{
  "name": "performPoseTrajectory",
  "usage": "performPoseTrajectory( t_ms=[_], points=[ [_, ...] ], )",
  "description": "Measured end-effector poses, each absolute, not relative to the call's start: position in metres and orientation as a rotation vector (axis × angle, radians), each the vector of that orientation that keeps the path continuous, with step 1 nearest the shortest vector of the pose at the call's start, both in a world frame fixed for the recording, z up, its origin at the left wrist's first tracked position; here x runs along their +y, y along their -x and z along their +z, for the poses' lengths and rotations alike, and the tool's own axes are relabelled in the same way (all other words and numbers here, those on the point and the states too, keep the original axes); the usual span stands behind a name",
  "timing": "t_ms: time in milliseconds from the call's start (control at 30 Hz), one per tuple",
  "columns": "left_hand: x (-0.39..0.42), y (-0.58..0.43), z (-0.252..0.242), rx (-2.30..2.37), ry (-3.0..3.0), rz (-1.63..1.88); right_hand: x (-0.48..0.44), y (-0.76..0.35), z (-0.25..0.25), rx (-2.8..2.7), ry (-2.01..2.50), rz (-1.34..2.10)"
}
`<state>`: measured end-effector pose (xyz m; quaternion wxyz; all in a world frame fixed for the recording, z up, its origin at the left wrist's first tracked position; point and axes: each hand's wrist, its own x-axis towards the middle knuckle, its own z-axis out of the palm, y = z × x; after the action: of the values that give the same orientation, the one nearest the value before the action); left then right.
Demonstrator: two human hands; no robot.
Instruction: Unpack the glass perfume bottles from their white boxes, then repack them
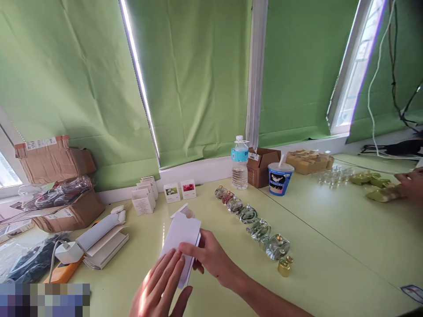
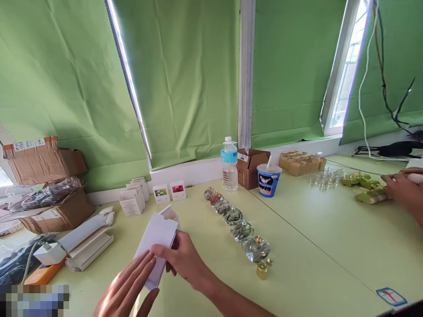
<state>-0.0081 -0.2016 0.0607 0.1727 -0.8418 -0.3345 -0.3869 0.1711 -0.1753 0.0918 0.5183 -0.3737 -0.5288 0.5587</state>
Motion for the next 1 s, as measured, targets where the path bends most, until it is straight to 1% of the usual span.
performPoseTrajectory(
  t_ms=[100, 200, 300, 367, 500, 567, 667, 833, 933, 1000],
  points=[
    [-0.181, 0.010, 0.071, -0.949, 2.374, -1.298, -0.164, -0.190, 0.101, -1.226, 0.903, 1.255],
    [-0.158, 0.004, 0.084, -1.270, 2.304, -1.490, -0.150, -0.212, 0.108, -1.152, 0.904, 1.079],
    [-0.132, -0.010, 0.092, -1.491, 2.473, -1.419, -0.137, -0.229, 0.109, -1.084, 0.923, 0.917],
    [-0.116, -0.019, 0.093, -1.557, 2.648, -1.349, -0.131, -0.235, 0.106, -1.091, 0.922, 0.874],
    [-0.101, -0.027, 0.094, -1.460, 3.025, -1.456, -0.129, -0.234, 0.103, -1.159, 0.887, 0.875],
    [-0.104, -0.026, 0.094, -1.370, 3.264, -1.496, -0.132, -0.229, 0.104, -1.187, 0.866, 0.878],
    [-0.112, -0.022, 0.093, -1.372, 3.500, -1.514, -0.136, -0.223, 0.105, -1.217, 0.848, 0.874],
    [-0.120, -0.020, 0.089, -1.366, 3.565, -1.699, -0.137, -0.225, 0.107, -1.227, 0.905, 0.861],
    [-0.122, -0.021, 0.083, -1.286, 3.476, -1.792, -0.136, -0.230, 0.107, -1.232, 0.946, 0.819],
    [-0.123, -0.021, 0.079, -1.289, 3.394, -1.790, -0.135, -0.232, 0.107, -1.241, 0.963, 0.801]
  ],
)
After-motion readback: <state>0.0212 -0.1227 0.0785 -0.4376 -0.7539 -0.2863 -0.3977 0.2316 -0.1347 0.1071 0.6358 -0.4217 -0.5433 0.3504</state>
